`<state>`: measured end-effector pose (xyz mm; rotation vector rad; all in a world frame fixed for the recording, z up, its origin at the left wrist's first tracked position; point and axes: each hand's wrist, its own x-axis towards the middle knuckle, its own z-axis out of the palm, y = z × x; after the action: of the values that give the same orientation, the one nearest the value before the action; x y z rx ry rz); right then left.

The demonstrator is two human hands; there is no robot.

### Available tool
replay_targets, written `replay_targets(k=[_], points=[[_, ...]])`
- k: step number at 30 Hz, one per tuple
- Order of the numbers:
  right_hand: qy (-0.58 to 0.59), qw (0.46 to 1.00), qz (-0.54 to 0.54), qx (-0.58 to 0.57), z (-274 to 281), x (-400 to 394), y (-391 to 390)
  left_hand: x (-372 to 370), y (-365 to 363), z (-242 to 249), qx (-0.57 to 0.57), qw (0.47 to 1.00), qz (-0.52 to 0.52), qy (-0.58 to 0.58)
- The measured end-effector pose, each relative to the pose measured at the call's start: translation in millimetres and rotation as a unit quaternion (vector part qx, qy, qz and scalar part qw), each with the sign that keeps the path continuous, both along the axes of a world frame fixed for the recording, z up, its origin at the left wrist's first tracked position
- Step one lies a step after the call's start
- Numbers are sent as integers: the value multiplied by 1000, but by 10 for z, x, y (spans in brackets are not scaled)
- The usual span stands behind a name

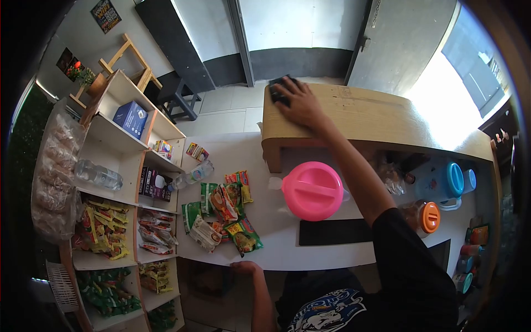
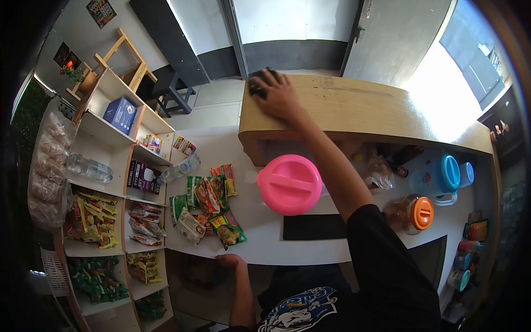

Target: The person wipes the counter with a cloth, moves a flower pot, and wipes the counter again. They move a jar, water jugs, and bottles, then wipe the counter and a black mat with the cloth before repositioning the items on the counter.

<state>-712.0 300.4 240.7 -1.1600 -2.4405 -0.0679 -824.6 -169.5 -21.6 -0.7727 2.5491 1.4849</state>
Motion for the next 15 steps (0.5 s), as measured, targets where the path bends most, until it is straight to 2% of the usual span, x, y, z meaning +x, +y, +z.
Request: replay_targets(k=[2, 5, 8, 12, 15], points=[[4, 995, 100, 20, -37, -102, -194, 33, 23, 35, 12, 1000, 12, 18], [-36, 975, 217, -15, 168, 44, -605, 9, 28, 17, 21, 999, 10, 26], [54, 974, 219, -32, 149, 308, -775, -12, -28, -122, 38, 998, 11, 39], [42, 995, 86, -24, 97, 689, -515, -22, -64, -257, 51, 996, 13, 75], [28, 998, -44, -45, 113, 669, -169, -27, -76, -300, 37, 997, 9, 74]])
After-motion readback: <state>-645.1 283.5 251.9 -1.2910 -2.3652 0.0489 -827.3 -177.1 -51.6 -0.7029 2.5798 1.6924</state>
